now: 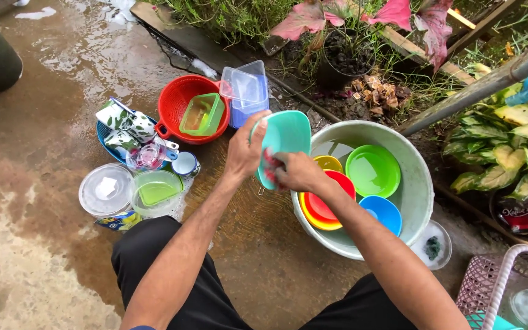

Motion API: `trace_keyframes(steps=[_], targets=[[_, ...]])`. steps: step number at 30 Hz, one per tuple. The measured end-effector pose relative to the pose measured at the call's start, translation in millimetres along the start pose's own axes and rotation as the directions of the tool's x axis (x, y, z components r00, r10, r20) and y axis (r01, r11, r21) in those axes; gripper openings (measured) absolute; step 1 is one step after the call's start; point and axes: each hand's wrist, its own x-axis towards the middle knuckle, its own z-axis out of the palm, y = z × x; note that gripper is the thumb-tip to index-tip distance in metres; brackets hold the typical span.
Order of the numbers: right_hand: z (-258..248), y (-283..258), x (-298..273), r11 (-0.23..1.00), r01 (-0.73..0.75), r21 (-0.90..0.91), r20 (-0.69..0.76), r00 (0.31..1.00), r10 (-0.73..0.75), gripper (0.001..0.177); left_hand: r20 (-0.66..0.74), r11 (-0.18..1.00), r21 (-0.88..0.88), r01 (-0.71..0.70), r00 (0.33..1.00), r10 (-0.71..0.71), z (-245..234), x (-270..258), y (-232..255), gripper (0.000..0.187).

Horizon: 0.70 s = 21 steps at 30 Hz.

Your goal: Washing, drying, and rinsing a set of colorful plastic bowls in an outdoor area.

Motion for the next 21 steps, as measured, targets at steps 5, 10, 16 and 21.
trace_keyframes(steps=[5, 10, 16, 21], targets=[[-18, -15, 3, 0.887, 0.12, 0.447, -0.234, 0.972, -0.014, 0.043, -0.022, 0.998, -0.032, 0.05, 0.998, -0.051, 12, -17, 18, 0.058], [-16, 5, 17, 0.896, 0.438, 0.077, -0.745, 0.623, -0.24, 0.058, -0.022, 0.989, -0.145, 0.037, 0.999, -0.041, 22, -9, 16, 0.06], [-9, 4, 4, 0.875, 0.39, -0.288, -0.575, 0.66, -0.484, 0.05, -0.014, 0.994, -0.104, -0.033, 0.999, 0.031, 15, -13, 16, 0.062], [-48, -31, -32, 0.87, 0.349, -0.348, -0.202, 0.879, -0.433, 0.023, -0.096, 0.989, -0.054, -0.141, 0.986, 0.135, 1, 6, 1, 0.06]])
